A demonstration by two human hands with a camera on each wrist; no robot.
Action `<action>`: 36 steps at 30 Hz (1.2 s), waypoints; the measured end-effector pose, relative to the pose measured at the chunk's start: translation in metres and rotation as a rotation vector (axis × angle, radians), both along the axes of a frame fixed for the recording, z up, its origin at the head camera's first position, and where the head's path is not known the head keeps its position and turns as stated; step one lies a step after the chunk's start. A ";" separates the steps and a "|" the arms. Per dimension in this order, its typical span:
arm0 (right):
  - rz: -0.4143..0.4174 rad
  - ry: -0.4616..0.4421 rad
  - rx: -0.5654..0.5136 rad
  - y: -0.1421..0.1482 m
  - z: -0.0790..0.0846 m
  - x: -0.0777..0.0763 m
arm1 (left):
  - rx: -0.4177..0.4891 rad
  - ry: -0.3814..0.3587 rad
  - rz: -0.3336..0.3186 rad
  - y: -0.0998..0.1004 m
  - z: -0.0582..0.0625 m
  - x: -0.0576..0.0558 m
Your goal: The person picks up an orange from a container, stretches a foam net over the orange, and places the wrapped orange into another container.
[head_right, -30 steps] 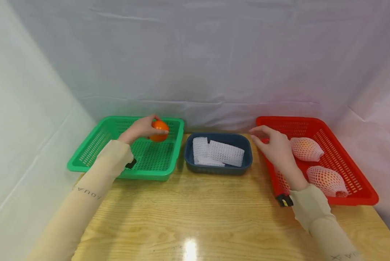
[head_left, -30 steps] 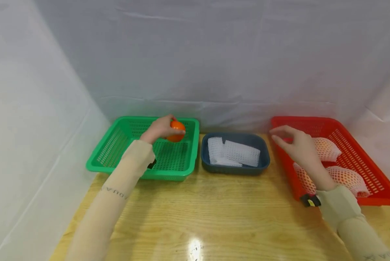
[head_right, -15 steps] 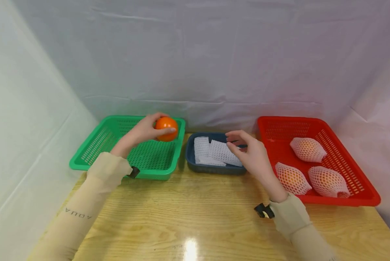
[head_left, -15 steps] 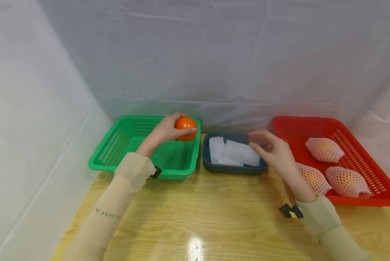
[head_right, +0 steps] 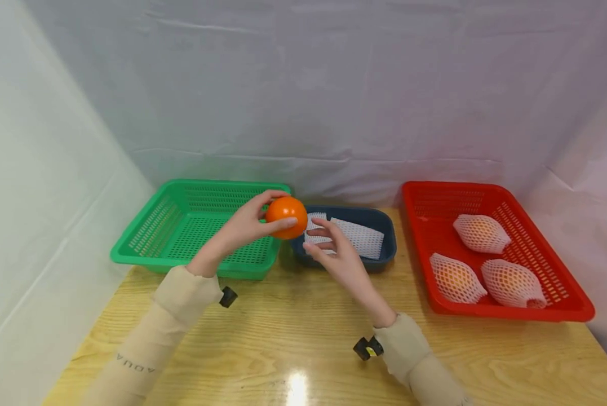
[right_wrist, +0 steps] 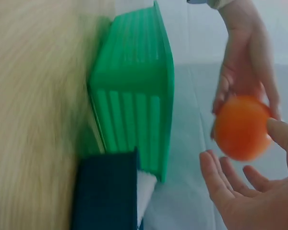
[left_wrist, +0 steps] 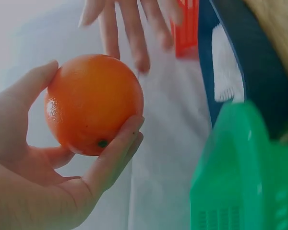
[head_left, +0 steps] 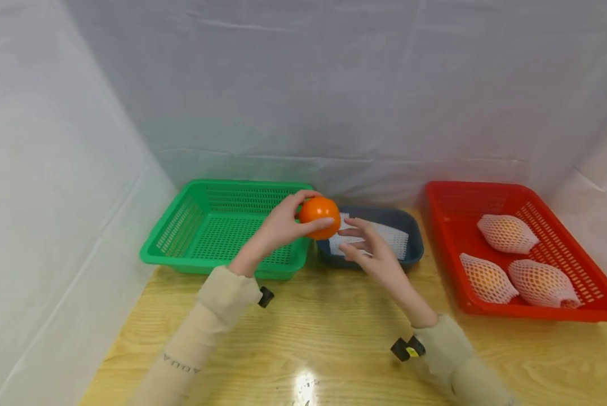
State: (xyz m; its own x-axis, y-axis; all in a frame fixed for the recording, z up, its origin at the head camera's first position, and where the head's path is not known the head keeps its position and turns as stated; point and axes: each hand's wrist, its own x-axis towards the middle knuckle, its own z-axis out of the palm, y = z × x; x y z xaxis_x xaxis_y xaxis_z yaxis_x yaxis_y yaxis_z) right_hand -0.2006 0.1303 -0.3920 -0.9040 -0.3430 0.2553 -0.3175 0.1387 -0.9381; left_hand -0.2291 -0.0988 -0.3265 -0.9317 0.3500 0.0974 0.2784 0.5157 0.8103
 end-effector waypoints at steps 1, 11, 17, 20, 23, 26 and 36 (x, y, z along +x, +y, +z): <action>0.001 -0.020 -0.033 -0.003 -0.001 0.001 | 0.012 0.006 -0.006 0.003 -0.002 0.002; -0.127 -0.079 -0.165 -0.009 -0.004 0.009 | 0.091 0.060 -0.026 0.030 -0.019 0.020; -0.162 -0.043 -0.243 -0.004 -0.002 0.014 | 0.224 0.039 -0.040 0.042 -0.028 0.025; -0.179 -0.026 -0.236 0.001 -0.002 0.015 | 0.251 0.019 -0.046 0.045 -0.032 0.027; -0.194 0.014 -0.185 0.008 -0.004 0.016 | 0.252 -0.011 -0.065 0.045 -0.036 0.030; -0.188 0.037 -0.138 0.016 -0.006 0.018 | 0.237 -0.032 -0.089 0.045 -0.039 0.033; -0.097 0.028 -0.035 0.043 -0.017 0.026 | 0.145 0.053 -0.179 0.051 -0.054 0.041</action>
